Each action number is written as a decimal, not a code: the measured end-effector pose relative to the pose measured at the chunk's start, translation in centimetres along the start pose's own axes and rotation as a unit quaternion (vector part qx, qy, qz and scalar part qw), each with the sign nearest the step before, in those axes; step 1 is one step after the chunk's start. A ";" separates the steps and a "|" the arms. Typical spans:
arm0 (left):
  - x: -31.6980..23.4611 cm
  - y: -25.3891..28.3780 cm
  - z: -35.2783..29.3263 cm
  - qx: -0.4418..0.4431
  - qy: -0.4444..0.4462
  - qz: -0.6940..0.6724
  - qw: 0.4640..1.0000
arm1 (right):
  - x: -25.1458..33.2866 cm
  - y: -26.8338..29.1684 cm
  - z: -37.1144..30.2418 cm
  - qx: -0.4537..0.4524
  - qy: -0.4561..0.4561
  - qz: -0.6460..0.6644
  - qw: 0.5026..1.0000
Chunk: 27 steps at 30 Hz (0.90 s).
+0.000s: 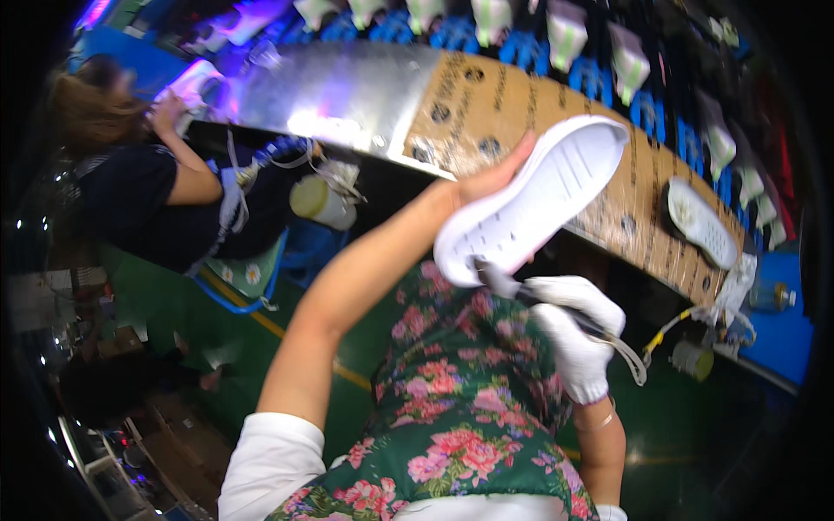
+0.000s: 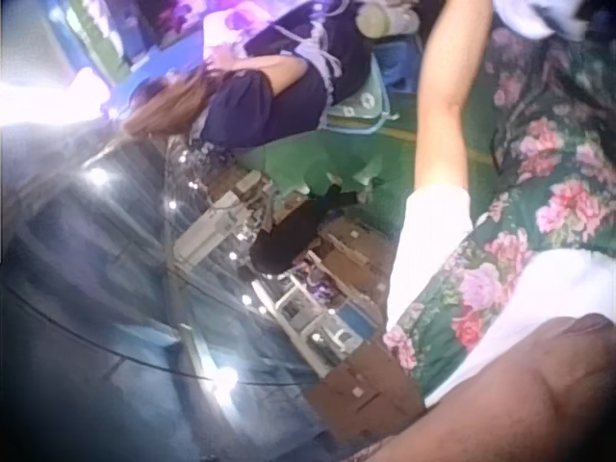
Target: The person takes shoe soles from an overhead conveyor and applies adhesive to their surfaces and edges using a dispensing brush tool.
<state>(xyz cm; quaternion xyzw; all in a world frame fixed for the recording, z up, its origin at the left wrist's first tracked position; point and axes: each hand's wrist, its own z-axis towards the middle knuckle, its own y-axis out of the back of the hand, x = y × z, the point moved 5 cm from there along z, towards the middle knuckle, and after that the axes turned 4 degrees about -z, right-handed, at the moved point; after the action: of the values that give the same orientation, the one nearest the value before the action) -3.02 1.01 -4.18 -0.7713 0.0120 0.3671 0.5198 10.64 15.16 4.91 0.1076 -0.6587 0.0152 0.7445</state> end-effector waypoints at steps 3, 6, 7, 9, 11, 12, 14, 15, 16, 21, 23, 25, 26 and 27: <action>2.6 1.1 -0.4 0.149 -0.047 -0.292 0.944 | 0.4 2.6 0.9 -0.131 -0.035 -0.011 0.991; 6.0 1.2 -1.1 0.066 -0.174 -0.054 0.981 | 1.5 4.2 2.8 -0.137 0.057 -0.160 0.976; 6.7 1.1 -0.8 0.007 -0.164 -0.092 0.982 | 1.4 4.3 3.2 -0.133 0.062 -0.168 0.975; 6.6 -0.5 -1.4 -0.036 -0.192 -0.080 0.977 | 2.6 4.2 4.2 -0.086 0.091 -0.193 0.973; 7.5 -0.5 -3.0 -0.101 -0.157 -0.039 0.982 | 3.5 3.9 4.7 -0.042 0.124 -0.226 0.965; 8.3 0.5 -3.5 -0.179 -0.084 -0.049 0.979 | 4.4 3.8 4.7 -0.031 0.136 -0.231 0.963; 6.9 -2.0 -5.1 -0.091 -0.071 -0.105 0.988 | 4.8 3.7 4.3 -0.008 0.139 -0.241 0.960; 7.2 -1.9 -5.4 0.008 -0.055 -0.165 0.985 | 5.1 3.6 3.7 -0.019 0.154 -0.234 0.960; 7.3 -2.5 -5.3 0.008 -0.088 -0.166 0.982 | 5.7 3.4 3.3 -0.015 0.168 -0.242 0.956; 7.6 -5.2 -4.8 0.171 -0.160 -0.443 0.865 | 7.9 2.6 1.3 -0.025 0.236 -0.292 0.926; 6.5 -6.5 -5.2 0.160 -0.181 -0.389 0.889 | 8.3 2.1 0.9 -0.021 0.254 -0.315 0.914; 6.8 -5.9 -6.3 0.021 -0.176 -0.284 0.942 | 8.5 1.6 0.1 -0.024 0.277 -0.331 0.902; 7.7 -3.7 -5.9 -0.040 -0.136 -0.189 0.972 | 7.3 2.2 1.4 -0.022 0.251 -0.311 0.916; 8.0 -4.2 -6.0 -0.015 -0.147 -0.250 0.957 | 7.4 2.3 1.5 -0.021 0.234 -0.295 0.926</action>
<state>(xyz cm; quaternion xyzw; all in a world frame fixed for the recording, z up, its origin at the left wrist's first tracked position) 7.85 1.00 -4.34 -0.6948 -0.2637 0.3347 0.5794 9.81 16.22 12.63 0.2747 -0.4043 -0.1936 0.8507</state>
